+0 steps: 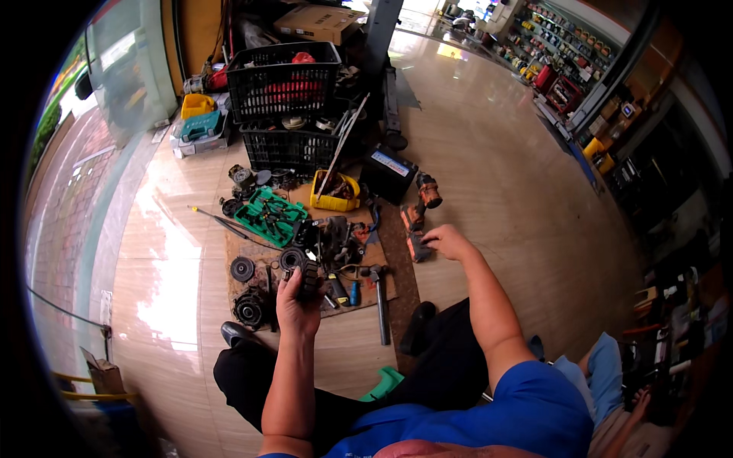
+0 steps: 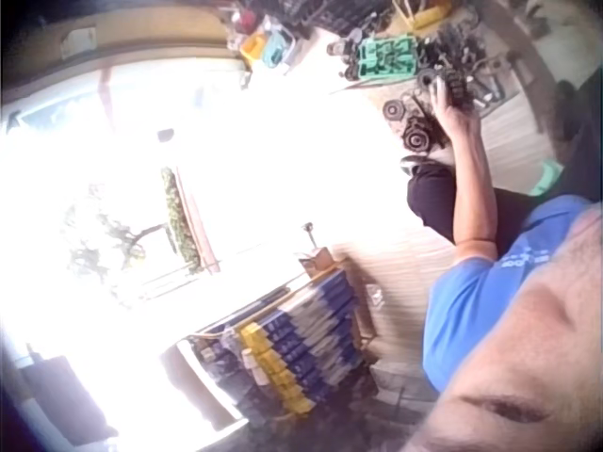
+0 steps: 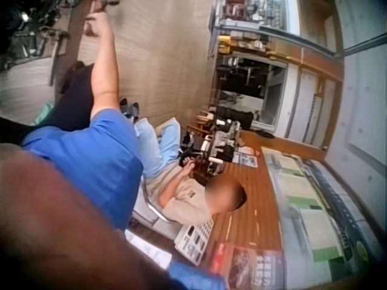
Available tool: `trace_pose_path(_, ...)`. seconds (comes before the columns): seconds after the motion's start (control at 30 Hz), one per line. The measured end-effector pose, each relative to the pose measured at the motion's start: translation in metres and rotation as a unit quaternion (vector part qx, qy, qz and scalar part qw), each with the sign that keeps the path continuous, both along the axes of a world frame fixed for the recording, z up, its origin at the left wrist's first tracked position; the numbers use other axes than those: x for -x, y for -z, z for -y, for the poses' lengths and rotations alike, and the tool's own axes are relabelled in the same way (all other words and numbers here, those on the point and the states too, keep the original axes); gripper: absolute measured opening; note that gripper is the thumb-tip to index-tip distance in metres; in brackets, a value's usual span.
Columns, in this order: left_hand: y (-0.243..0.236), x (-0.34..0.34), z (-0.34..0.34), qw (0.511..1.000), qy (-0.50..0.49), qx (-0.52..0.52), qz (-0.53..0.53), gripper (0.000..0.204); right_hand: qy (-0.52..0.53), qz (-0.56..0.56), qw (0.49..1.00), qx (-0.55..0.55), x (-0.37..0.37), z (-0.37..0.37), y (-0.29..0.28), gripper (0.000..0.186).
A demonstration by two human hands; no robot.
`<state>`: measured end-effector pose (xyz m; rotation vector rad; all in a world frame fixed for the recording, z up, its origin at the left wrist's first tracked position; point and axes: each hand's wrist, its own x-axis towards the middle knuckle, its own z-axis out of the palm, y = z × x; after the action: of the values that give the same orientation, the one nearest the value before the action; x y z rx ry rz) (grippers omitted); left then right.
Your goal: The person assembles a mechanical component, placing a gear and small metal pins into a metal housing while working over a workspace on the floor.
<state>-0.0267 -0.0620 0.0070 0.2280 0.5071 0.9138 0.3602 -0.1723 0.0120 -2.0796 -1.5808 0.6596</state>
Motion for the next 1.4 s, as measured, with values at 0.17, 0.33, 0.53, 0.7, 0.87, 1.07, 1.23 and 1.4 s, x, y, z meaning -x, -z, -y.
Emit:
trace_pose_path(0.17, -0.008, -0.004, 0.006, 0.999, 0.016, -0.023, -0.036, 0.018, 0.066, -0.019, 0.997, 0.036, -0.012, 0.005, 0.001, 0.023)
trace_pose_path(0.33, -0.004, -0.001, 0.005, 0.999, 0.027, -0.020, -0.020, 0.017, 0.098, -0.050, 0.993, 0.032, -0.015, 0.006, -0.016, 0.020)
trace_pose_path(0.53, -0.002, 0.004, -0.003, 1.000, 0.003, 0.022, 0.008, 0.016, 0.104, -0.074, 0.992, 0.008, -0.027, 0.013, -0.020, 0.019)
trace_pose_path(0.7, 0.005, 0.007, -0.005, 1.000, -0.011, 0.019, 0.002, 0.016, 0.119, 0.042, 0.992, -0.006, -0.047, 0.025, -0.014, 0.019)
trace_pose_path(0.87, 0.003, 0.003, -0.002, 0.999, -0.034, 0.038, -0.010, 0.016, 0.156, 0.085, 0.984, 0.030, -0.065, 0.037, -0.014, 0.021)
trace_pose_path(1.07, 0.001, 0.008, -0.007, 0.999, -0.035, 0.029, -0.003, 0.015, 0.184, 0.049, 0.981, 0.040, -0.055, 0.038, -0.026, 0.021)
trace_pose_path(1.23, 0.001, 0.013, -0.012, 0.998, -0.043, 0.043, 0.012, 0.015, 0.215, 0.014, 0.977, -0.004, -0.053, 0.037, -0.026, 0.018)
trace_pose_path(1.4, 0.006, 0.017, -0.017, 0.998, -0.057, 0.023, -0.010, 0.014, 0.209, 0.014, 0.977, -0.023, -0.058, 0.037, -0.027, 0.019)
